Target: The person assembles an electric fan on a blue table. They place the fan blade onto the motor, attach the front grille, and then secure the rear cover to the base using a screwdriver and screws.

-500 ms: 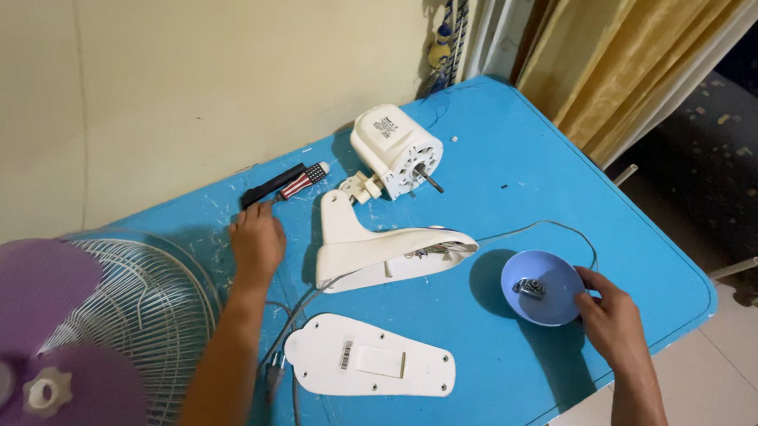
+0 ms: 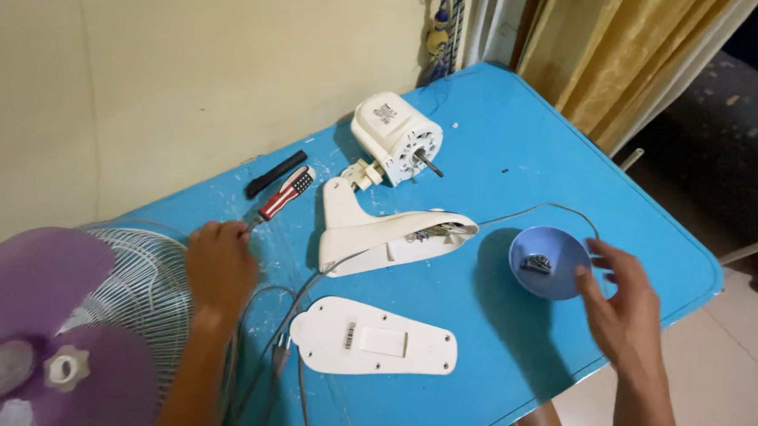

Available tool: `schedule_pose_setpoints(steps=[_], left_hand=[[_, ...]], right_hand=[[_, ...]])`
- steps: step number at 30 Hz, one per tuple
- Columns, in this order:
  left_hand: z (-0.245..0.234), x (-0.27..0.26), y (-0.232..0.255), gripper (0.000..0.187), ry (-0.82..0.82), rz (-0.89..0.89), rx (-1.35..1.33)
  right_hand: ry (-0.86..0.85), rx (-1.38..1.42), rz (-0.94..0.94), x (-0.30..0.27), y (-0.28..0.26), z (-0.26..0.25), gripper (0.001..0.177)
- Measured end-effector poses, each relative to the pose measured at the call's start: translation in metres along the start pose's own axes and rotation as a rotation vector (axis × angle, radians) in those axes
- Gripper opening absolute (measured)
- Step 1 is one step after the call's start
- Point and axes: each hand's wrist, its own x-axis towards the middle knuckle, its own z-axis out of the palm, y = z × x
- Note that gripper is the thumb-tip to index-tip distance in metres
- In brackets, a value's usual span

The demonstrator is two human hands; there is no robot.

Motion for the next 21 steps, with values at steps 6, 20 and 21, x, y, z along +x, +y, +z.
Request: schedule_pose_setpoints(steps=[6, 20, 21], left_hand=[[-0.125, -0.038, 0.071, 0.039, -0.191, 0.181, -0.24], [-0.059, -0.083, 0.106, 0.066, -0.882, -0.129, -0.272], [-0.057, -0.082, 0.095, 0.077, -0.856, -0.115, -0.223]], right_hand=[[-0.289, 0.167, -0.518, -0.069, -0.08, 0.028, 0.048], [-0.533, -0.407, -0.242, -0.09, -0.028, 0.032, 0.032], [-0.491, -0.465, -0.23, -0.088, -0.02, 0.031, 0.031]])
